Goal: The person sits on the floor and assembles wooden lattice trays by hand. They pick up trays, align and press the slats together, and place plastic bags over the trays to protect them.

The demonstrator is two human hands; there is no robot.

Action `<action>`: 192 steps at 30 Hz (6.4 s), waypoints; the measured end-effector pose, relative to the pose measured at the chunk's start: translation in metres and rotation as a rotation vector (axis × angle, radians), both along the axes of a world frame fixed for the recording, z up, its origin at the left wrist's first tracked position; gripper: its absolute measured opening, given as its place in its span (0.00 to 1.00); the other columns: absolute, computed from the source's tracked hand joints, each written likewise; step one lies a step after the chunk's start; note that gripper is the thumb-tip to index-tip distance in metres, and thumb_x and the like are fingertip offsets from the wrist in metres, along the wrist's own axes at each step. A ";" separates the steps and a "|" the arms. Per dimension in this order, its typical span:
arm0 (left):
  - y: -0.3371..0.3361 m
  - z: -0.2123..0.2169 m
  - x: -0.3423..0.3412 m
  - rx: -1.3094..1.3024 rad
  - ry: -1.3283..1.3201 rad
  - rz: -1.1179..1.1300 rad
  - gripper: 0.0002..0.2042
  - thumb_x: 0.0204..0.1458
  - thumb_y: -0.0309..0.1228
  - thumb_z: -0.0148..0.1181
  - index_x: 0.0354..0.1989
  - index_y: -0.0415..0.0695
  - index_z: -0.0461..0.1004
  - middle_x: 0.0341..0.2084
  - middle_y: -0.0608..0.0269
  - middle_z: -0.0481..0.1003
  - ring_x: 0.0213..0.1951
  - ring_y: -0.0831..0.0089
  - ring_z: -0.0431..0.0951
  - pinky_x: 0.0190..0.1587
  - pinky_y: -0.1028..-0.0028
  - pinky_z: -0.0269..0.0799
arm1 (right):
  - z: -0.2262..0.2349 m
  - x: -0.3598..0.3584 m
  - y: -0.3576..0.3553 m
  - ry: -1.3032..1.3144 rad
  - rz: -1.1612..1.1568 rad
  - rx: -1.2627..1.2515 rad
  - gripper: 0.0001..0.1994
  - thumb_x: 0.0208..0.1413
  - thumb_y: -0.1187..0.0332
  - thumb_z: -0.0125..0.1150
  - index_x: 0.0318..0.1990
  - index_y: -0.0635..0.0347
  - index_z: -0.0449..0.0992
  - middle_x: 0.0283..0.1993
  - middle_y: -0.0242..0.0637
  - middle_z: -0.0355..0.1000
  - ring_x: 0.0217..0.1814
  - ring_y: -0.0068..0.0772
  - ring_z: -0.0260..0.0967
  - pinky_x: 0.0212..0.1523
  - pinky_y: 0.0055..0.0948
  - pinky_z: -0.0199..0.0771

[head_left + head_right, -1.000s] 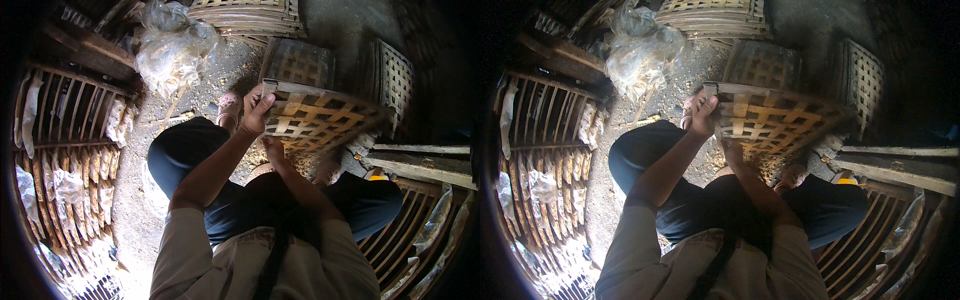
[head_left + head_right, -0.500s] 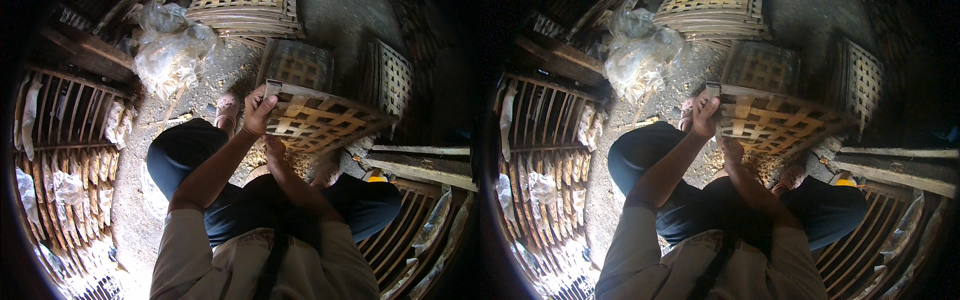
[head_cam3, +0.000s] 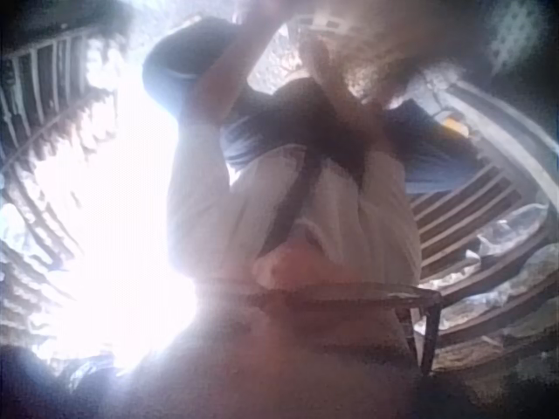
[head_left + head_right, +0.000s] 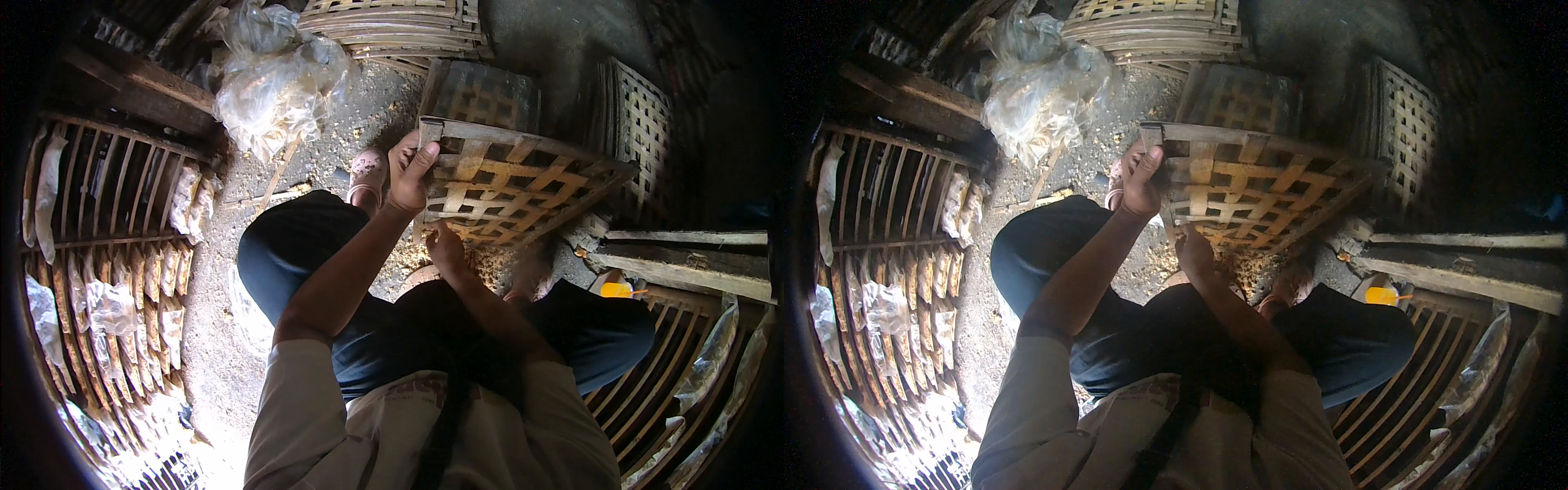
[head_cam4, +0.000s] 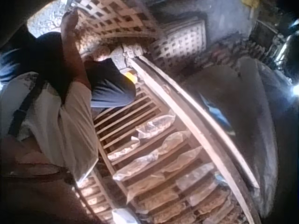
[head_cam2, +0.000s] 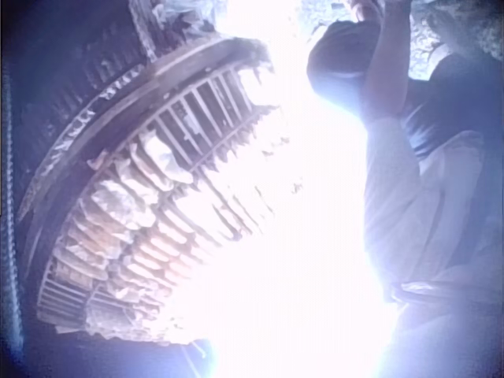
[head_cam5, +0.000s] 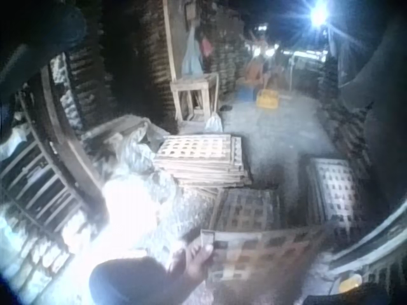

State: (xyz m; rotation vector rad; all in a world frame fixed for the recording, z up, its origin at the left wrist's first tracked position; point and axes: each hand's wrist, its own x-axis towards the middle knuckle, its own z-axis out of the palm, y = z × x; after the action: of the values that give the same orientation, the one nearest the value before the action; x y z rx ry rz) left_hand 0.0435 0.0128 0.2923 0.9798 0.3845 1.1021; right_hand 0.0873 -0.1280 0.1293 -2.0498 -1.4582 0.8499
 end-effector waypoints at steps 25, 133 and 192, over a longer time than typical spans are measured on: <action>-0.008 0.013 -0.002 0.030 0.023 -0.035 0.12 0.55 0.32 0.55 0.39 0.34 0.74 0.33 0.64 0.76 0.36 0.79 0.71 0.42 0.78 0.64 | 0.020 -0.010 0.006 -0.080 -0.114 -0.200 0.17 0.51 0.68 0.55 0.50 0.62 0.67 0.31 0.48 0.75 0.35 0.53 0.73 0.37 0.44 0.72; -0.040 0.005 -0.026 0.100 0.101 0.079 0.10 0.53 0.31 0.52 0.33 0.35 0.74 0.26 0.70 0.72 0.29 0.83 0.66 0.34 0.81 0.60 | 0.065 0.012 0.012 1.920 -0.692 -0.292 0.06 0.48 0.80 0.46 0.33 0.62 0.68 0.29 0.36 0.67 0.29 0.29 0.65 0.33 0.27 0.68; -0.026 -0.004 -0.025 -0.018 0.054 0.103 0.12 0.56 0.31 0.51 0.39 0.34 0.74 0.31 0.67 0.75 0.34 0.82 0.70 0.38 0.80 0.65 | 0.032 -0.034 0.011 1.332 -0.654 0.300 0.11 0.55 0.62 0.62 0.38 0.59 0.73 0.29 0.31 0.74 0.24 0.17 0.65 0.23 0.17 0.63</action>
State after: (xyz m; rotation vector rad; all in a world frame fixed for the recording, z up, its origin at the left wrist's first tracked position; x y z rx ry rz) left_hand 0.0189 -0.0135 0.2882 0.9844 0.4929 1.1648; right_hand 0.0533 -0.1175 0.1610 -1.0783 -0.1385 1.1944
